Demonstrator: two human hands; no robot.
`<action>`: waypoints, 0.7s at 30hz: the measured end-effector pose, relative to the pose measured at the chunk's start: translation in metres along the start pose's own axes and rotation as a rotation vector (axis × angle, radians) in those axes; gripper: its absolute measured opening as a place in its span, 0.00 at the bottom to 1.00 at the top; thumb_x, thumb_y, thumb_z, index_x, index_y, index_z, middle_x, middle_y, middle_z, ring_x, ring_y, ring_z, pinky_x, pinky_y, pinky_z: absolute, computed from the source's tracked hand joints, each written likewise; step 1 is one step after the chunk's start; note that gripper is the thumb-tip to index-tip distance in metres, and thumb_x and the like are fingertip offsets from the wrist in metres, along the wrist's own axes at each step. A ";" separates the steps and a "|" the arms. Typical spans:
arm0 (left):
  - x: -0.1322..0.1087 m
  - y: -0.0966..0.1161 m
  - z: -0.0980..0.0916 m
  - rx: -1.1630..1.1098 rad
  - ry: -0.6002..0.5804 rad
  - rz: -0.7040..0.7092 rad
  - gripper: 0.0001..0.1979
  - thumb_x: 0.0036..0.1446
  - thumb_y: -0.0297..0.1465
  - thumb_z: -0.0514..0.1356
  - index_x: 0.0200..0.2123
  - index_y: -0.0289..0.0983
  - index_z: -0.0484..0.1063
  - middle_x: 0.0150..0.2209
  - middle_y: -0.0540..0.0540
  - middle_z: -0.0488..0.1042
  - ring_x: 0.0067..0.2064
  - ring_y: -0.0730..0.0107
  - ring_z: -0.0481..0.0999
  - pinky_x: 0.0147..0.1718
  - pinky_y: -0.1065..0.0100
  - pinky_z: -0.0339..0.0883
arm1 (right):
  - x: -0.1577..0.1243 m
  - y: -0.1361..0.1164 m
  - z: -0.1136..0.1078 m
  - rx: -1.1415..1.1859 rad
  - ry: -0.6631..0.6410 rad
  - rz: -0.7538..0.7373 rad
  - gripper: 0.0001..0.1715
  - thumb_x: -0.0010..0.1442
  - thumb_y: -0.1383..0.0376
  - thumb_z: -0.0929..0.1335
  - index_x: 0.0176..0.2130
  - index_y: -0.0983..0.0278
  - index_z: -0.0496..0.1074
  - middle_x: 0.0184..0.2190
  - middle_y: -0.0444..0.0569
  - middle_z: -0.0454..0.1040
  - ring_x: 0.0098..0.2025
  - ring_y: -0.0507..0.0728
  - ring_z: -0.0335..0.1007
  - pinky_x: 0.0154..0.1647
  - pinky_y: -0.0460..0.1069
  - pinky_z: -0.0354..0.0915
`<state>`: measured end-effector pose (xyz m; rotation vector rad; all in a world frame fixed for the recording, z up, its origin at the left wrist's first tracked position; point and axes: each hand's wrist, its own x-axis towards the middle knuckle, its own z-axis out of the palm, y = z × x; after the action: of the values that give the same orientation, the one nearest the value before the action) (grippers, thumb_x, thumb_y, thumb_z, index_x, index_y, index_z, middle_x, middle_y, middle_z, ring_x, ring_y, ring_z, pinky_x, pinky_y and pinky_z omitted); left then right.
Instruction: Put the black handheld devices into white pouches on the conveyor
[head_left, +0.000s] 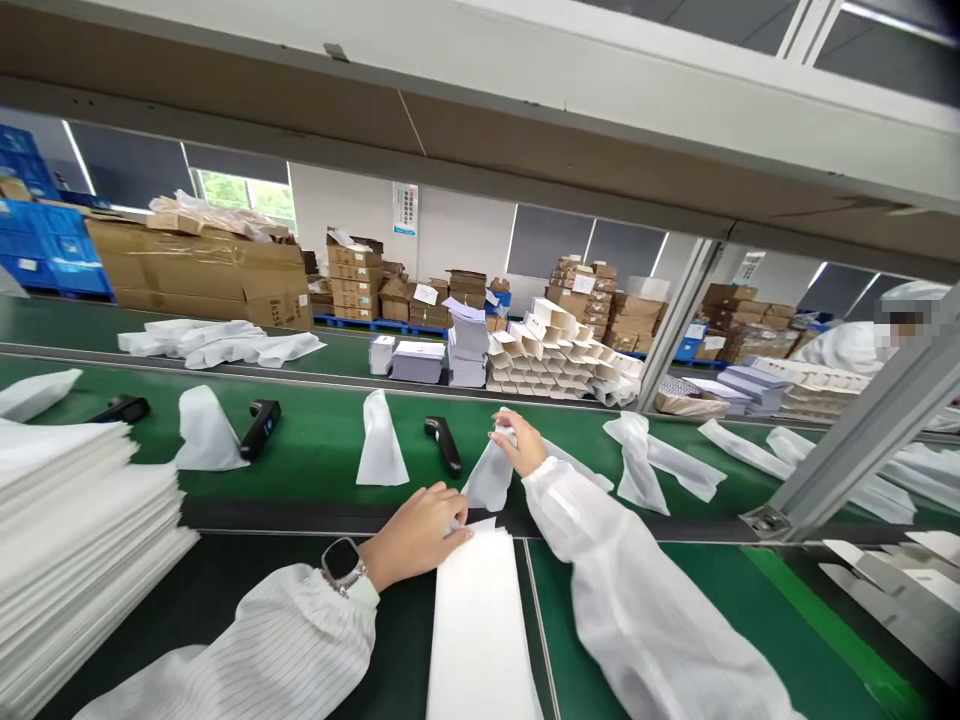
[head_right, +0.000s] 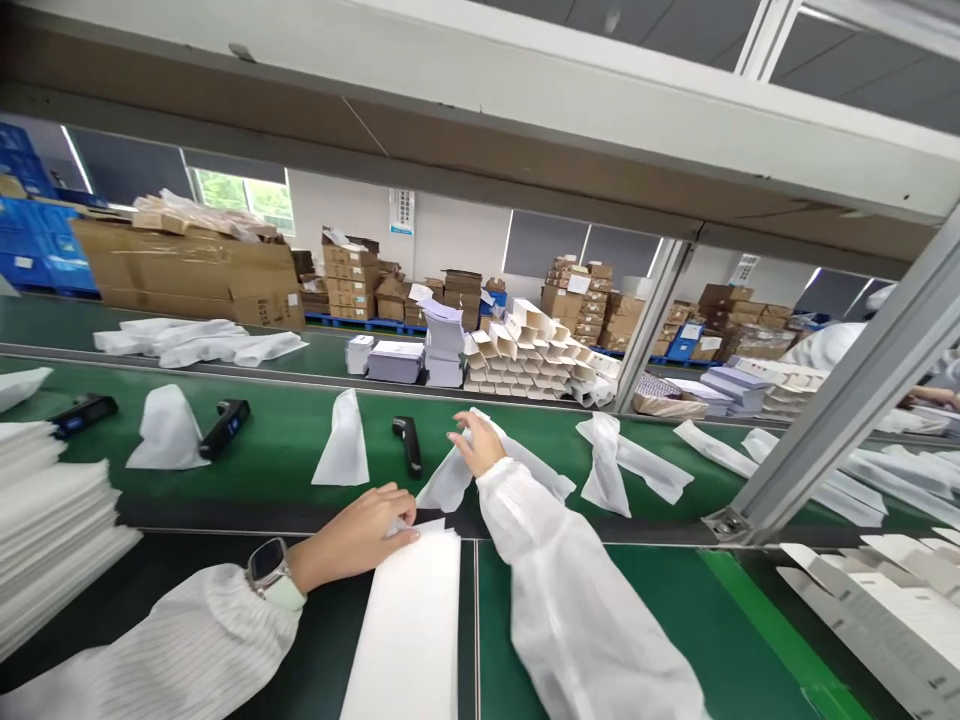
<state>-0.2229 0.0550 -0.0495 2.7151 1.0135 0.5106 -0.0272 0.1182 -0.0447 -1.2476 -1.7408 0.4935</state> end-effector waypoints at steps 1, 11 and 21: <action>0.001 0.000 0.000 0.006 0.004 0.005 0.09 0.52 0.35 0.50 0.25 0.37 0.61 0.27 0.51 0.65 0.32 0.69 0.63 0.30 0.69 0.54 | -0.013 -0.003 0.002 0.038 -0.094 -0.010 0.14 0.49 0.62 0.64 0.38 0.64 0.66 0.35 0.48 0.68 0.39 0.54 0.63 0.41 0.49 0.58; 0.001 0.009 -0.014 -0.247 -0.065 0.045 0.10 0.52 0.33 0.50 0.39 0.39 0.59 0.35 0.49 0.63 0.39 0.68 0.62 0.36 0.70 0.56 | -0.086 -0.020 0.016 -0.018 -0.119 -0.145 0.07 0.48 0.61 0.66 0.25 0.62 0.72 0.22 0.45 0.68 0.24 0.51 0.63 0.26 0.46 0.59; -0.004 0.011 -0.029 -0.439 -0.102 0.184 0.12 0.52 0.36 0.52 0.21 0.36 0.62 0.36 0.50 0.62 0.40 0.71 0.61 0.37 0.73 0.57 | -0.072 -0.019 -0.008 0.204 -0.655 -0.242 0.09 0.43 0.60 0.69 0.24 0.64 0.70 0.42 0.49 0.67 0.42 0.55 0.64 0.45 0.49 0.58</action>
<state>-0.2305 0.0463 -0.0210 2.4172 0.5481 0.5441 -0.0254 0.0448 -0.0581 -0.7523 -2.2728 0.9837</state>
